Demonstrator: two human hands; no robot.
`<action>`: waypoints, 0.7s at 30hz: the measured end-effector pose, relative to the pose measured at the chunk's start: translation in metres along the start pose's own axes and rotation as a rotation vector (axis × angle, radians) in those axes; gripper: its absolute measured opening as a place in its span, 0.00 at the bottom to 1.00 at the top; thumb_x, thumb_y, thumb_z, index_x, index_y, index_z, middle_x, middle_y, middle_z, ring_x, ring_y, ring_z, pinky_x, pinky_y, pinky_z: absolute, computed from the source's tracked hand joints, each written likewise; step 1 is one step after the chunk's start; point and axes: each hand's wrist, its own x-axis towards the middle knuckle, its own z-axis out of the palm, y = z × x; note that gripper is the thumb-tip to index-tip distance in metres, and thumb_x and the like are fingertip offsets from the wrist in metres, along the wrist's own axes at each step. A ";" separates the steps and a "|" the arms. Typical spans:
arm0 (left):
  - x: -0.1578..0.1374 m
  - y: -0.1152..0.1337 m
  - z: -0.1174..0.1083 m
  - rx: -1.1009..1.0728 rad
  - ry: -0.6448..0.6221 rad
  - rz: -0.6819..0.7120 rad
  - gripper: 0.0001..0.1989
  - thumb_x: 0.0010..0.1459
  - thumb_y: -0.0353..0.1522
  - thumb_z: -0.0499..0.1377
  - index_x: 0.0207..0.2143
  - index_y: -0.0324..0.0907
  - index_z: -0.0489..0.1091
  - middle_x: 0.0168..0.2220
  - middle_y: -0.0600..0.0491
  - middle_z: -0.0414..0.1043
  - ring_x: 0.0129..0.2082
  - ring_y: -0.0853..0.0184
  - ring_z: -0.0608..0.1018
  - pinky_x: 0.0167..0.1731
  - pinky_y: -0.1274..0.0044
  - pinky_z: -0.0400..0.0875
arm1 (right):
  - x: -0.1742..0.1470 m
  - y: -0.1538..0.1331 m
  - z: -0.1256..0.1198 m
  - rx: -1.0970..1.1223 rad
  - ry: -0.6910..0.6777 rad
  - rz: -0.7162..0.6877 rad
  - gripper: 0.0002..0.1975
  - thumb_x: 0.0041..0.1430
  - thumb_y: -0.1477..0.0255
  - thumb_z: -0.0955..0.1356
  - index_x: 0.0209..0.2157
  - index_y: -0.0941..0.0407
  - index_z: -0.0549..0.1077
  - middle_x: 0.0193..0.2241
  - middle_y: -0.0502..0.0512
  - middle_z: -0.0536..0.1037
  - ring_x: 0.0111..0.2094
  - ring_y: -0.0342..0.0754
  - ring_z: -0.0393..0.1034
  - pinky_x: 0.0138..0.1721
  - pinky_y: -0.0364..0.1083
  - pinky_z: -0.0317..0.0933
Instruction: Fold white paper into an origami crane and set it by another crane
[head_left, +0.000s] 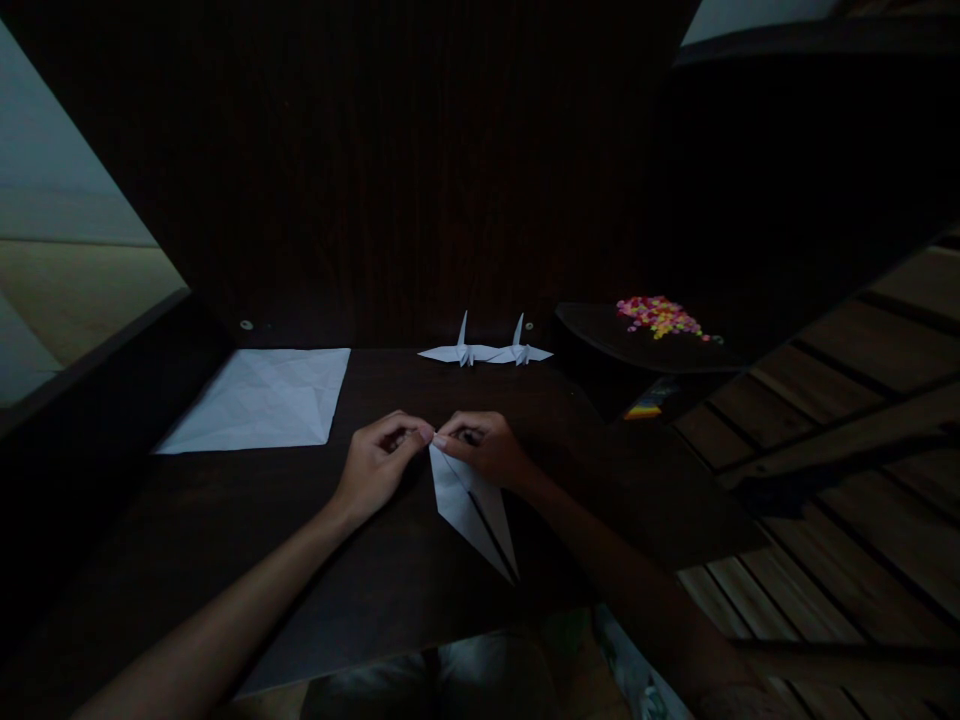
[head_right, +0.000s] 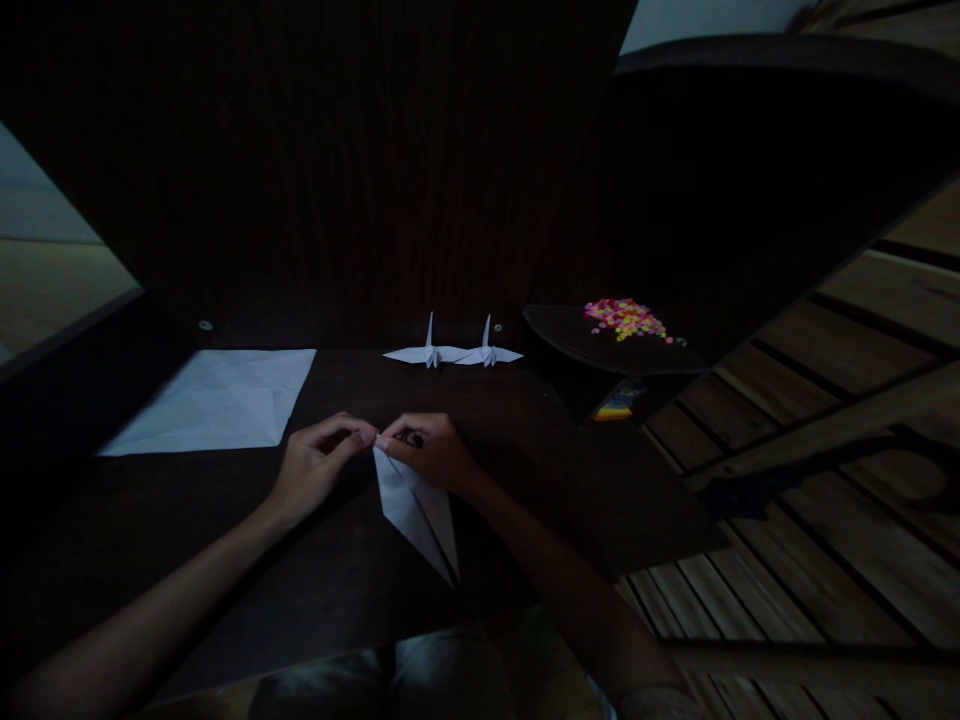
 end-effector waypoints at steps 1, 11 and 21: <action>0.001 0.000 0.000 -0.022 0.000 -0.014 0.07 0.54 0.33 0.60 0.27 0.40 0.76 0.25 0.54 0.73 0.26 0.69 0.72 0.28 0.79 0.65 | 0.000 0.000 0.000 -0.003 -0.002 0.005 0.08 0.53 0.68 0.70 0.26 0.59 0.76 0.23 0.49 0.75 0.24 0.41 0.65 0.27 0.40 0.57; 0.001 -0.005 -0.001 -0.119 -0.041 -0.140 0.09 0.51 0.37 0.62 0.28 0.39 0.76 0.24 0.54 0.73 0.25 0.69 0.72 0.27 0.79 0.65 | 0.000 0.004 0.002 0.108 0.010 0.067 0.10 0.51 0.65 0.70 0.26 0.58 0.76 0.23 0.50 0.76 0.25 0.42 0.66 0.28 0.41 0.59; 0.002 -0.002 0.002 -0.155 0.001 -0.143 0.10 0.48 0.37 0.65 0.25 0.38 0.75 0.22 0.54 0.73 0.23 0.70 0.72 0.25 0.80 0.66 | 0.001 0.006 0.002 0.300 0.008 0.133 0.11 0.47 0.63 0.73 0.26 0.58 0.75 0.24 0.50 0.76 0.26 0.42 0.69 0.30 0.42 0.62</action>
